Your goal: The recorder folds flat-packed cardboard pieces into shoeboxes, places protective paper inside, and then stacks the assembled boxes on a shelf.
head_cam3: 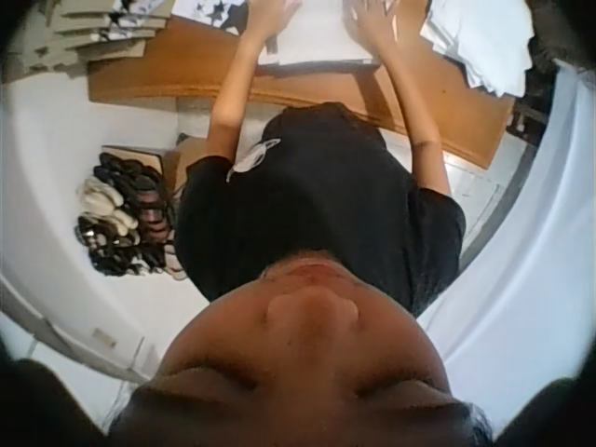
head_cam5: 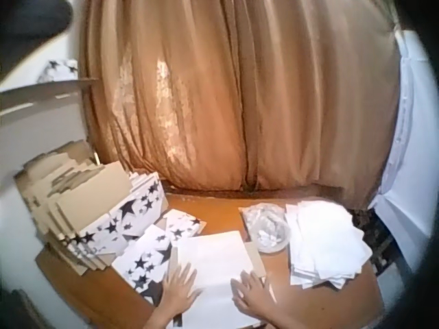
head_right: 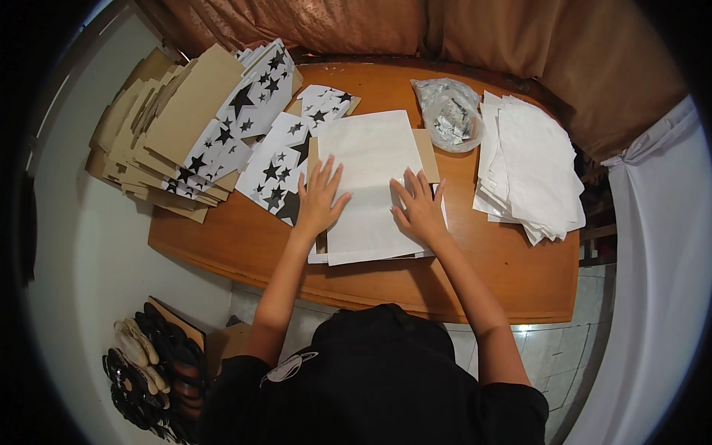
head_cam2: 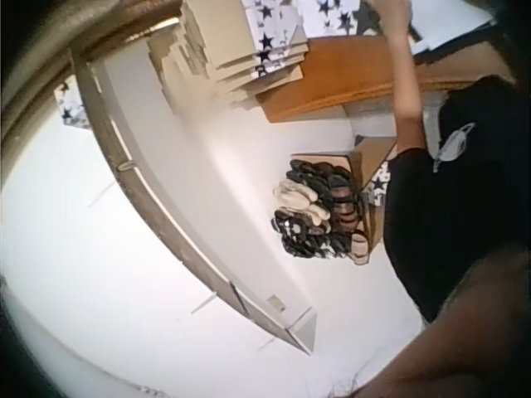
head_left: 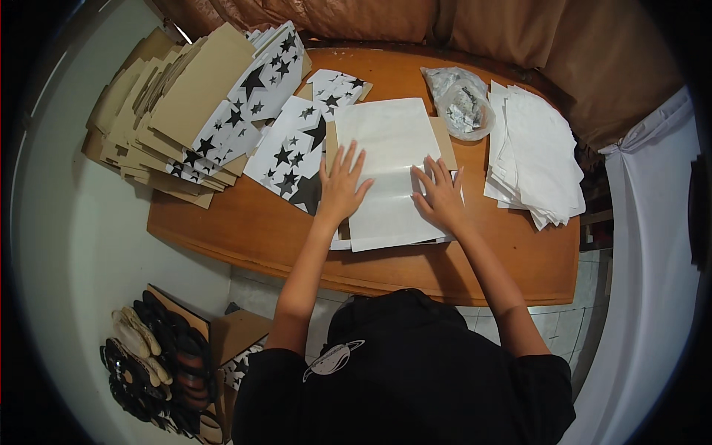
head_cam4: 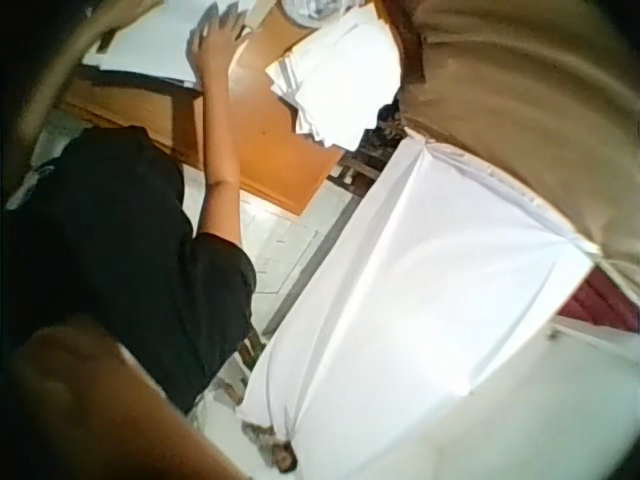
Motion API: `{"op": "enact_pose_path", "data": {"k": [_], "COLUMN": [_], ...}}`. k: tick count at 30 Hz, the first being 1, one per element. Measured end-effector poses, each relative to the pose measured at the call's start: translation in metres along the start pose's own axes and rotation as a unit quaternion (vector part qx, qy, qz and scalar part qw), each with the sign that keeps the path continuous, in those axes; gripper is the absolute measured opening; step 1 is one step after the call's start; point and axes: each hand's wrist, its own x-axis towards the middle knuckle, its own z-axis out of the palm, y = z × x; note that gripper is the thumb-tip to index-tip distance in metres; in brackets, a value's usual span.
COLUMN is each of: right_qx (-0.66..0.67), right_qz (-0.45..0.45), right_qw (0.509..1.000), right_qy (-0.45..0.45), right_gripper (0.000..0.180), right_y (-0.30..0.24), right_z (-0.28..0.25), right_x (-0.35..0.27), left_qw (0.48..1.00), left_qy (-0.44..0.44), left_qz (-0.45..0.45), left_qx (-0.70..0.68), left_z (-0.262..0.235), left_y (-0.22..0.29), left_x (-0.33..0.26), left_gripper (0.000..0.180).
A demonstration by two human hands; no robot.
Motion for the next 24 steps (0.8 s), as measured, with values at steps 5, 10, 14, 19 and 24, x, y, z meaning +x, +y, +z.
{"op": "enact_pose_path", "data": {"k": [5, 10, 14, 19, 24], "right_qx": [-0.028, -0.091, -0.086, 0.010, -0.051], "right_qz": [-0.072, -0.093, -0.102, -0.316, -0.337], "right_qw": [0.997, 0.989, 0.989, 0.941, 0.909], "right_qy": [0.006, -0.074, -0.062, -0.122, -0.238], "right_gripper": [0.076, 0.089, 0.079, 0.059, 0.049], "right_y": [0.006, 0.015, 0.009, 0.022, 0.020], "right_z": [-0.009, 0.002, -0.014, -0.011, 0.015], "right_x": [0.028, 0.026, 0.014, 0.010, 0.003], "left_qw": [0.991, 0.980, 0.957, 0.883, 0.828], "left_qy": [-0.103, -0.141, -0.130, -0.240, -0.436], "left_qz": [0.076, 0.109, 0.212, 0.376, 0.318], "left_qx": [0.041, 0.083, 0.149, 0.142, 0.150], "left_z": [0.014, 0.011, 0.005, 0.019, 0.040], "left_y": [0.000, 0.005, 0.008, 0.002, -0.005], "left_x": [0.008, 0.007, -0.010, -0.027, -0.033], "left_gripper": [0.078, 0.083, 0.079, 0.063, 0.056]}}
